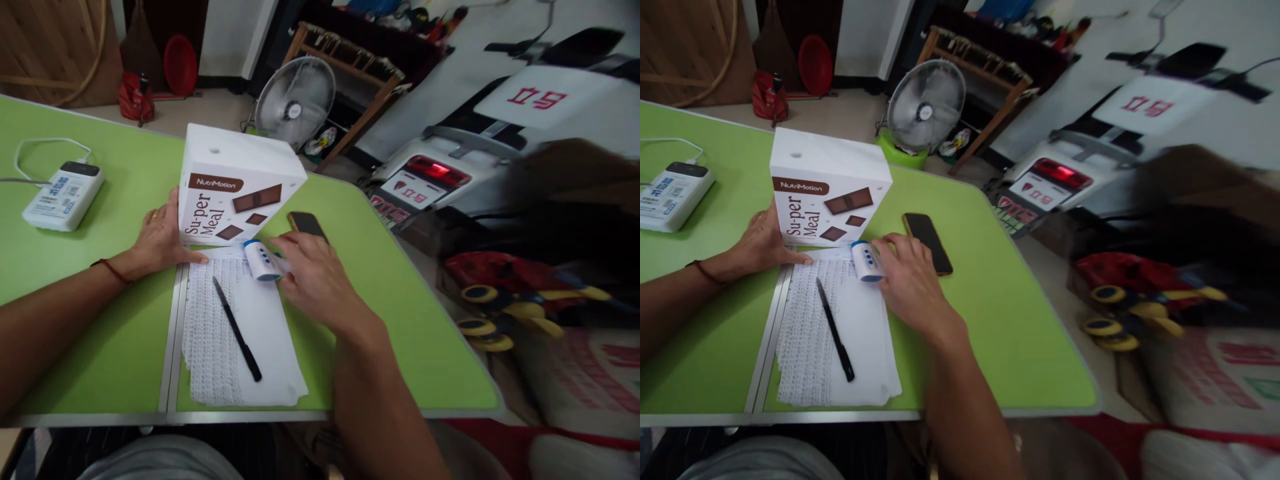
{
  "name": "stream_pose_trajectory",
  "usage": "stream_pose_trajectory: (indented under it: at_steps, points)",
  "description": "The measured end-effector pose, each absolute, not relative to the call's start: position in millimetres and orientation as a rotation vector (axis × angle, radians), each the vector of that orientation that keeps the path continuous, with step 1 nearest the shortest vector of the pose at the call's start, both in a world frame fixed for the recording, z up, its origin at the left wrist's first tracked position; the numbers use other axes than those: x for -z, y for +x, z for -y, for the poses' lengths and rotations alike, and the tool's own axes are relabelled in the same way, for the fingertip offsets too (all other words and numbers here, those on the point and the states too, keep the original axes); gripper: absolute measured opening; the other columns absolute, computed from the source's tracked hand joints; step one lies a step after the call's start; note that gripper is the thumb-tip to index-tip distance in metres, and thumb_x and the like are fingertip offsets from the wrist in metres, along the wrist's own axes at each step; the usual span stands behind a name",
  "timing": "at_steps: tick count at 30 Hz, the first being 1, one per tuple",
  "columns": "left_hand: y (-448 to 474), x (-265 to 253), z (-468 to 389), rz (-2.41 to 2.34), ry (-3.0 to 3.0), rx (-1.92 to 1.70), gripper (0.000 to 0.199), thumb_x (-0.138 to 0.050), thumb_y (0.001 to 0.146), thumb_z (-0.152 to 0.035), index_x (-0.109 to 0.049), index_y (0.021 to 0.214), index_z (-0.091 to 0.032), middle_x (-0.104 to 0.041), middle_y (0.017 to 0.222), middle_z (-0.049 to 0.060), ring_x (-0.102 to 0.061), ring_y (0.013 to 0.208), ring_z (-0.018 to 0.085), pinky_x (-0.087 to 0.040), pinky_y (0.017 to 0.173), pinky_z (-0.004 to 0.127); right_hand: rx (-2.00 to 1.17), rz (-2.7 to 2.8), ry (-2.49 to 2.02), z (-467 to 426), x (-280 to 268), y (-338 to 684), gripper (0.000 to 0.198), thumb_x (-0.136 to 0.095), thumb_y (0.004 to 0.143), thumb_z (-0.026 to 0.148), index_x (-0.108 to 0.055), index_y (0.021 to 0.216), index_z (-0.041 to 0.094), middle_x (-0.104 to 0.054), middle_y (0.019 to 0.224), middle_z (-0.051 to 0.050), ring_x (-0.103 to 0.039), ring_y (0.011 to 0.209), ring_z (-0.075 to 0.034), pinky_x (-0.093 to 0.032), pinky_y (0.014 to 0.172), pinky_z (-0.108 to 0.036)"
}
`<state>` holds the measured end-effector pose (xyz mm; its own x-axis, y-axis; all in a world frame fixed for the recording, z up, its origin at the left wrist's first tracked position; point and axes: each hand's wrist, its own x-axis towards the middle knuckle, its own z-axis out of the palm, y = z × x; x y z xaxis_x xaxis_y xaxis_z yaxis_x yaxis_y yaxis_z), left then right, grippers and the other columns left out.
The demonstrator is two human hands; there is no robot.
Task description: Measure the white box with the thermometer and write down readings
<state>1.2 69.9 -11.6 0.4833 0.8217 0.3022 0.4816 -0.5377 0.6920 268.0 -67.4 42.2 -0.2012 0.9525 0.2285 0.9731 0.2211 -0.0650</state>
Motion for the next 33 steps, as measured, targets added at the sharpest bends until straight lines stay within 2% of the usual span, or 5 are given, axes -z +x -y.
stream_pose_trajectory:
  at_steps: [3, 5, 13, 23, 33]
  points:
    - [5.0, 8.5, -67.1, -1.201, 2.234, -0.757, 0.138, -0.099, 0.044, -0.059, -0.027, 0.153, -0.014, -0.050, 0.143, 0.025, -0.043, 0.134, 0.058, -0.024, 0.115, 0.075, -0.192, 2.310, -1.696, 83.1, -47.8, 241.7, 0.013, -0.056, 0.092, 0.024, -0.065, 0.100, 0.020, -0.073, 0.092, -0.010, -0.064, 0.077, -0.024, -0.047, 0.068, -0.037]
    - [6.6, 6.6, -65.5, -1.228, 2.241, -0.724, 0.138, -0.098, 0.046, -0.057, -0.024, 0.154, -0.013, -0.048, 0.146, 0.027, -0.042, 0.136, 0.057, -0.024, 0.116, 0.073, -0.427, 2.433, -1.680, 91.0, -45.6, 226.6, 0.014, -0.065, 0.090, 0.035, -0.061, 0.089, 0.022, -0.068, 0.073, -0.003, -0.057, 0.060, -0.019, -0.041, 0.059, -0.034]
    - [5.9, 10.8, -68.6, -1.217, 2.272, -0.737, 0.136, -0.096, 0.048, -0.059, -0.022, 0.155, -0.019, -0.050, 0.145, 0.024, -0.042, 0.136, 0.056, -0.025, 0.114, 0.073, -0.583, 2.477, -1.671, 93.3, -36.0, 212.0, 0.015, -0.070, 0.088, 0.028, -0.059, 0.097, 0.023, -0.072, 0.096, -0.010, -0.064, 0.084, -0.024, -0.047, 0.069, -0.036]
    - [3.4, 24.8, -76.7, -1.156, 2.196, -0.920, 0.138, -0.099, 0.043, -0.056, -0.026, 0.156, -0.023, -0.055, 0.140, 0.019, -0.047, 0.130, 0.055, -0.028, 0.112, 0.071, -0.788, 2.477, -1.548, 67.0, -39.4, 227.6, 0.017, -0.072, 0.085, 0.026, -0.059, 0.096, 0.025, -0.065, 0.082, -0.001, -0.058, 0.070, -0.018, -0.046, 0.065, -0.032]
    - [2.6, 13.4, -70.6, -1.199, 2.224, -0.830, 0.137, -0.096, 0.048, -0.058, -0.023, 0.157, -0.017, -0.053, 0.142, 0.024, -0.048, 0.130, 0.056, -0.030, 0.111, 0.073, -0.410, 2.373, -1.367, 90.9, -2.9, 241.4, 0.037, -0.053, 0.097, 0.025, -0.062, 0.132, 0.020, -0.071, 0.097, -0.009, -0.064, 0.080, -0.019, -0.052, 0.071, -0.033]
